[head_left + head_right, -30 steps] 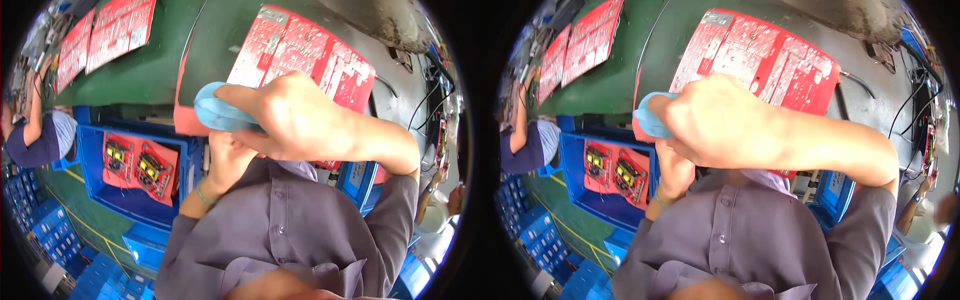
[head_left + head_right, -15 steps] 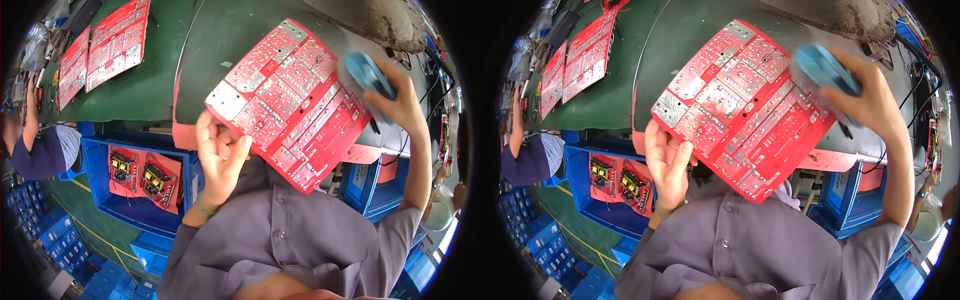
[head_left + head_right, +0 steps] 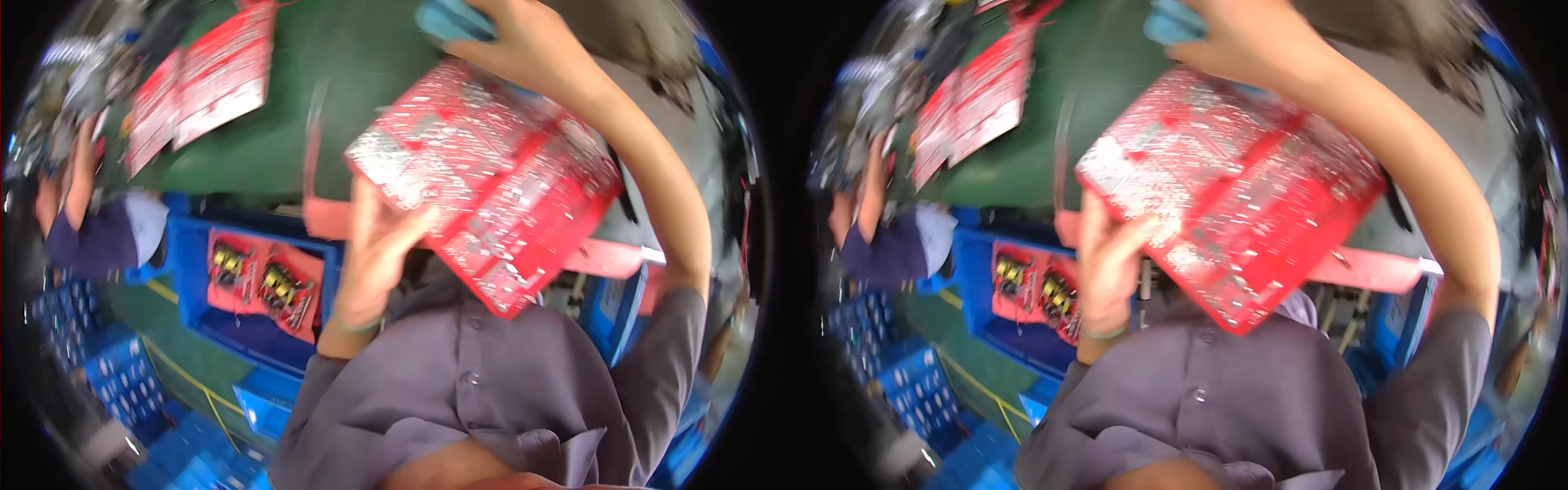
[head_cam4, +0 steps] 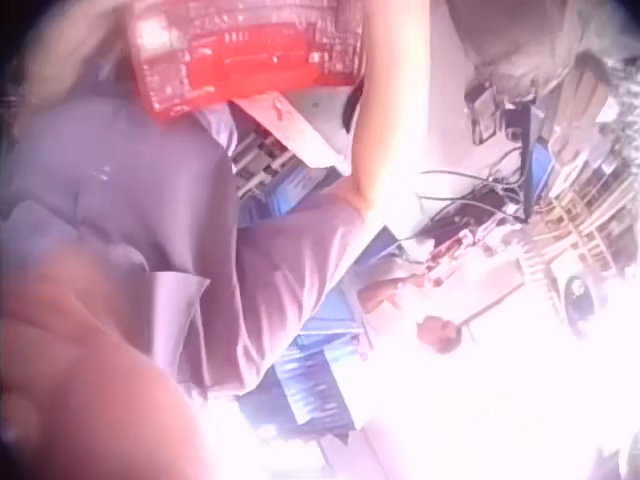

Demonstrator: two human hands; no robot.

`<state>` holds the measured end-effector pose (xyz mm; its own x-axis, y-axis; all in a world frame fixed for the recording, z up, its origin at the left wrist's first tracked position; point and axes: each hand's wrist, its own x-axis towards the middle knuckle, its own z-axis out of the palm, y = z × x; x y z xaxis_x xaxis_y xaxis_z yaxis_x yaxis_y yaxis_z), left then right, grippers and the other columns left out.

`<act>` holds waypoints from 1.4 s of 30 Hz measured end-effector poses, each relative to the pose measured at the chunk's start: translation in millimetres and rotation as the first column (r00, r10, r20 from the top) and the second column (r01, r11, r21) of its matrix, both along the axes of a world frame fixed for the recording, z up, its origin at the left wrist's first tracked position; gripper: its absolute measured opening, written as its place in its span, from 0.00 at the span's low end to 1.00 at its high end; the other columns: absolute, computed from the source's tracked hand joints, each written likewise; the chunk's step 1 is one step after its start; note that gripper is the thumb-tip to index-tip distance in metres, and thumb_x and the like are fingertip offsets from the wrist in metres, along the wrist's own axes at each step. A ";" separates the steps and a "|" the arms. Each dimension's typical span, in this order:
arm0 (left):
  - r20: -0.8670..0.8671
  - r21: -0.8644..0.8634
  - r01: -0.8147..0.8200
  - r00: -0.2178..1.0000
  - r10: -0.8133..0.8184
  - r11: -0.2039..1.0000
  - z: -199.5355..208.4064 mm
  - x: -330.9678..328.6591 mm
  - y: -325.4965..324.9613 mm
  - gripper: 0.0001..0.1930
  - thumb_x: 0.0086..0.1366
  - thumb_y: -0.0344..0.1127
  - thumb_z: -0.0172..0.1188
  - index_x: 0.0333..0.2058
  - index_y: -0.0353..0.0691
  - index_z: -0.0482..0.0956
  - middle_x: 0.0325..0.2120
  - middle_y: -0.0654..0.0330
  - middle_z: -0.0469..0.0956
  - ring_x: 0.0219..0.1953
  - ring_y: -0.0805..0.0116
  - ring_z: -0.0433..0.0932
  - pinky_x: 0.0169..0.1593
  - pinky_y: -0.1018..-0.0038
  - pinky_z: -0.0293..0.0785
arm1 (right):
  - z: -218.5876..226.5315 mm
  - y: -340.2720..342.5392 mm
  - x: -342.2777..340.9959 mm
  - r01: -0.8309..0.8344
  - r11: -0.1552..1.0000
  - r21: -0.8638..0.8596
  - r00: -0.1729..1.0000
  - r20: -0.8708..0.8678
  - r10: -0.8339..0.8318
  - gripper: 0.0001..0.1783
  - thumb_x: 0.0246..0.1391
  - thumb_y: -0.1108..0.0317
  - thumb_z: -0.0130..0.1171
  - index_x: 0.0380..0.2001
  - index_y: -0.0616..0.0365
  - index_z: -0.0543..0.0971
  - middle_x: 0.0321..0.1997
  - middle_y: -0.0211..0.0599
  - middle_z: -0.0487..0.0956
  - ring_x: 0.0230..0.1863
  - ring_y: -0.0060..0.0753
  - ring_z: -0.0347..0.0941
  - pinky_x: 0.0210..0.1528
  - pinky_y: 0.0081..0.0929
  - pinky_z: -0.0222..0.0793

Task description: Cutting excess component leads from a PCB and cleaning the board with a cloth.

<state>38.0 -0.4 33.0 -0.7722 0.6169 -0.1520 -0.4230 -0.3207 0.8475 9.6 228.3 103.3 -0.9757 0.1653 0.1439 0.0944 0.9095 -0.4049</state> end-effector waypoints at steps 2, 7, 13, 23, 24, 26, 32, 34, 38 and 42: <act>-0.065 0.076 0.075 0.995 -0.070 0.994 -7.3 -4.2 5.5 0.35 0.60 0.20 0.50 0.62 0.39 0.43 0.55 0.58 0.60 0.55 0.71 0.63 0.58 0.70 0.61 | -12.7 4.2 8.6 -0.057 0.995 0.084 0.983 -0.171 0.071 0.23 0.40 0.64 0.61 0.42 0.60 0.75 0.33 0.51 0.78 0.35 0.50 0.75 0.39 0.38 0.69; -0.100 0.073 -0.005 0.995 0.012 0.997 -15.7 7.3 -3.7 0.40 0.58 0.24 0.54 0.63 0.40 0.37 0.58 0.57 0.57 0.58 0.67 0.59 0.59 0.66 0.58 | 2.2 -18.6 105.7 -0.125 0.954 -0.272 0.983 0.097 0.156 0.26 0.35 0.72 0.63 0.41 0.72 0.73 0.27 0.54 0.77 0.30 0.44 0.78 0.34 0.30 0.71; 0.179 0.322 0.015 0.981 -0.076 0.947 3.4 -0.2 3.8 0.46 0.55 0.22 0.57 0.64 0.46 0.35 0.58 0.58 0.57 0.59 0.66 0.58 0.60 0.64 0.57 | 3.1 26.7 249.5 0.253 0.838 -0.484 0.961 0.021 -0.277 0.43 0.41 0.52 0.64 0.53 0.75 0.64 0.48 0.43 0.72 0.47 0.30 0.68 0.50 0.28 0.63; 0.083 0.213 -0.723 0.683 0.725 0.657 70.3 -79.9 -143.7 0.24 0.58 0.23 0.53 0.54 0.44 0.62 0.48 0.57 0.70 0.49 0.59 0.71 0.52 0.57 0.70 | -31.1 16.7 221.7 0.172 0.689 -0.704 0.969 -0.007 -0.249 0.40 0.41 0.61 0.66 0.55 0.73 0.63 0.48 0.40 0.72 0.47 0.27 0.68 0.50 0.22 0.62; 0.040 0.329 -0.695 0.687 0.726 0.639 63.2 -108.1 -168.2 0.23 0.58 0.23 0.53 0.52 0.44 0.63 0.47 0.58 0.70 0.50 0.59 0.70 0.53 0.55 0.68 | -30.2 12.2 207.9 0.160 0.711 -0.685 0.981 0.027 -0.194 0.40 0.41 0.61 0.66 0.54 0.73 0.64 0.45 0.39 0.73 0.45 0.26 0.69 0.49 0.22 0.62; -0.172 0.430 -0.628 0.649 0.742 0.649 52.9 -181.0 -203.1 0.16 0.59 0.24 0.53 0.47 0.38 0.68 0.45 0.55 0.73 0.49 0.60 0.71 0.53 0.60 0.65 | -25.5 -6.4 189.4 0.099 0.741 -0.664 0.991 -0.004 -0.136 0.39 0.39 0.61 0.67 0.52 0.73 0.66 0.40 0.39 0.76 0.41 0.26 0.70 0.47 0.22 0.63; -0.128 0.374 -0.751 0.540 0.832 0.544 13.7 -344.3 -226.1 0.21 0.55 0.15 0.50 0.45 0.44 0.64 0.41 0.53 0.69 0.43 0.55 0.72 0.43 0.54 0.73 | -25.7 -9.0 187.6 0.128 0.787 -0.603 0.990 0.032 -0.136 0.44 0.43 0.52 0.65 0.54 0.75 0.62 0.44 0.46 0.74 0.45 0.32 0.70 0.50 0.26 0.63; -0.006 0.339 -0.799 0.527 0.850 0.497 3.8 -375.7 -217.2 0.22 0.58 0.18 0.48 0.49 0.48 0.62 0.44 0.53 0.69 0.43 0.52 0.73 0.43 0.47 0.73 | -32.3 2.5 195.2 0.154 0.811 -0.564 0.983 0.007 -0.182 0.42 0.43 0.53 0.65 0.55 0.73 0.63 0.46 0.43 0.74 0.46 0.29 0.70 0.50 0.25 0.63; 0.087 0.097 -0.808 0.589 0.804 0.581 -10.4 -400.7 -245.5 0.12 0.64 0.33 0.49 0.47 0.42 0.70 0.42 0.54 0.75 0.46 0.57 0.73 0.49 0.50 0.71 | -45.7 16.4 219.1 0.260 0.819 -0.512 0.940 -0.060 -0.335 0.38 0.46 0.58 0.63 0.56 0.69 0.63 0.45 0.41 0.74 0.42 0.27 0.69 0.47 0.23 0.63; -0.665 -0.347 -0.636 0.685 0.297 0.689 9.6 -349.5 -320.2 0.23 0.53 0.31 0.61 0.49 0.38 0.69 0.46 0.49 0.69 0.48 0.52 0.71 0.49 0.61 0.71 | -51.0 60.5 241.1 0.454 0.815 -0.360 0.842 -0.126 -0.524 0.31 0.53 0.62 0.58 0.56 0.66 0.64 0.35 0.37 0.74 0.30 0.22 0.65 0.30 0.22 0.61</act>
<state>-311.5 -320.6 42.6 -0.9752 0.0956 0.1994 0.2157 0.2133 0.9529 250.7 288.8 52.3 -0.7046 0.6818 0.1967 0.3742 0.5926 -0.7133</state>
